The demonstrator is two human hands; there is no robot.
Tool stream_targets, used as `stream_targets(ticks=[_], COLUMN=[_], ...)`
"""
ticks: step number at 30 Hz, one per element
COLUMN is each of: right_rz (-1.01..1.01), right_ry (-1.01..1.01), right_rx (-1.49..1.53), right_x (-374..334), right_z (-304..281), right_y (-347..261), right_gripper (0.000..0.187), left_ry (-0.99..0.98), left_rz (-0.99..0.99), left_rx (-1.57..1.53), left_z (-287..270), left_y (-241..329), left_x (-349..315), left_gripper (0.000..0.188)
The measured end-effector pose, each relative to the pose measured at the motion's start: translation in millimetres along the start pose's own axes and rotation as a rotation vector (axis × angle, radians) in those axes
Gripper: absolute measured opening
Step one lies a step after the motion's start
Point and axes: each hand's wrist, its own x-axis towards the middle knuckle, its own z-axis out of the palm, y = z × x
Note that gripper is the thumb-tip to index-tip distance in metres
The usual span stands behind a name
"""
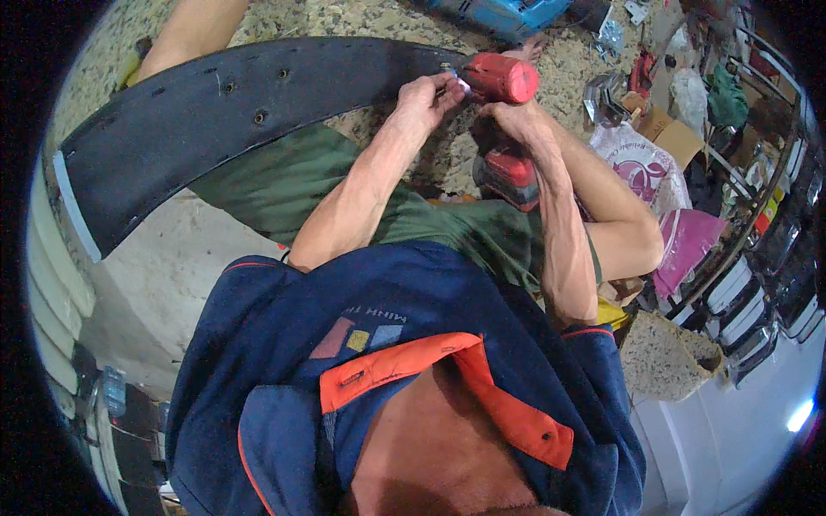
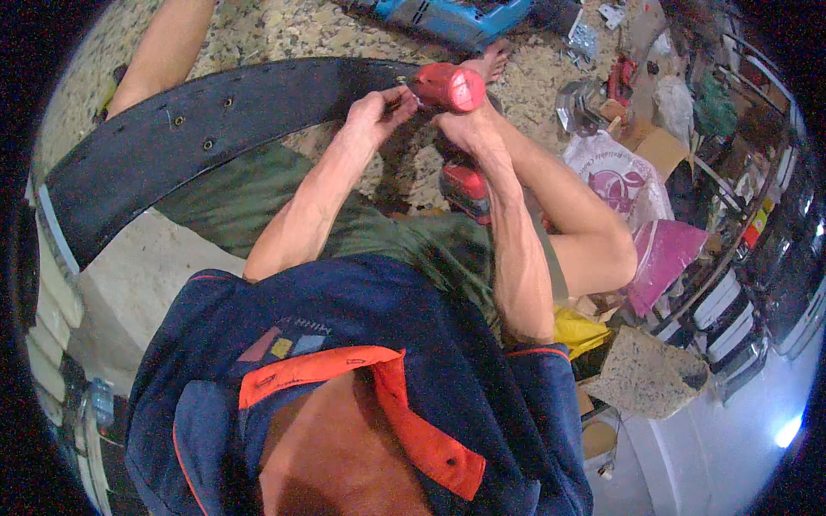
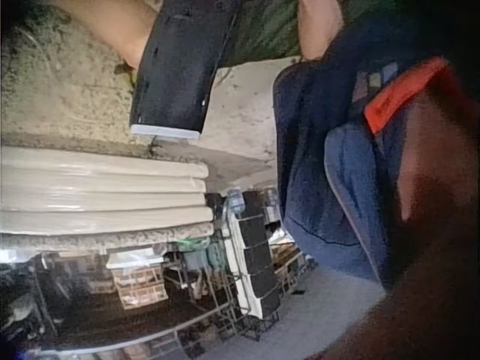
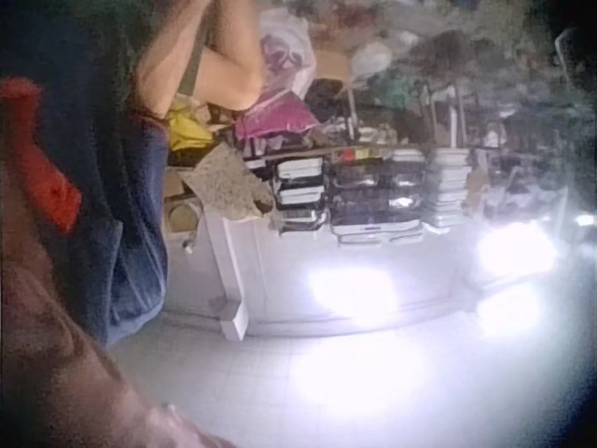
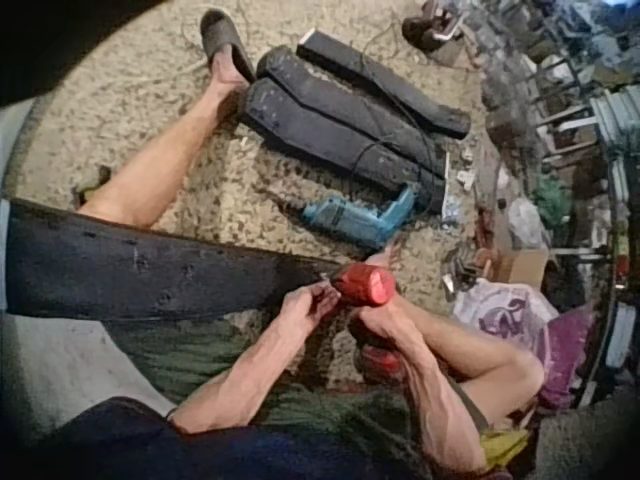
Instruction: The person sits on the floor and uses a power drill to make holes in curved black plastic strips, then switches to a cordless impact driver to insert screws into the drilled holes. The person repeats this process on multiple strips.
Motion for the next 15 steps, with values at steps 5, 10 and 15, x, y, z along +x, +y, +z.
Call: stream_targets(ticks=[5,10,15], right_rz=[-0.35,-0.347,-0.424], right_ry=[0.03,0.014,-0.037], right_rx=[-0.163,-0.31,-0.1], right_x=[18.8,31.0,18.3], right_z=[5.5,12.5,10.8], right_y=[4.9,15.0,10.2], right_gripper=[0.045,0.042,0.042], left_ry=[-0.031,-0.026,0.009], left_rz=[-0.08,-0.106,-0.036], left_rx=[0.142,0.234,0.268], left_z=[-0.2,-3.4,3.0], left_y=[-1.4,-2.1,-2.7], left_x=[-1.3,-2.6,-0.9], left_gripper=[0.023,0.022,0.025])
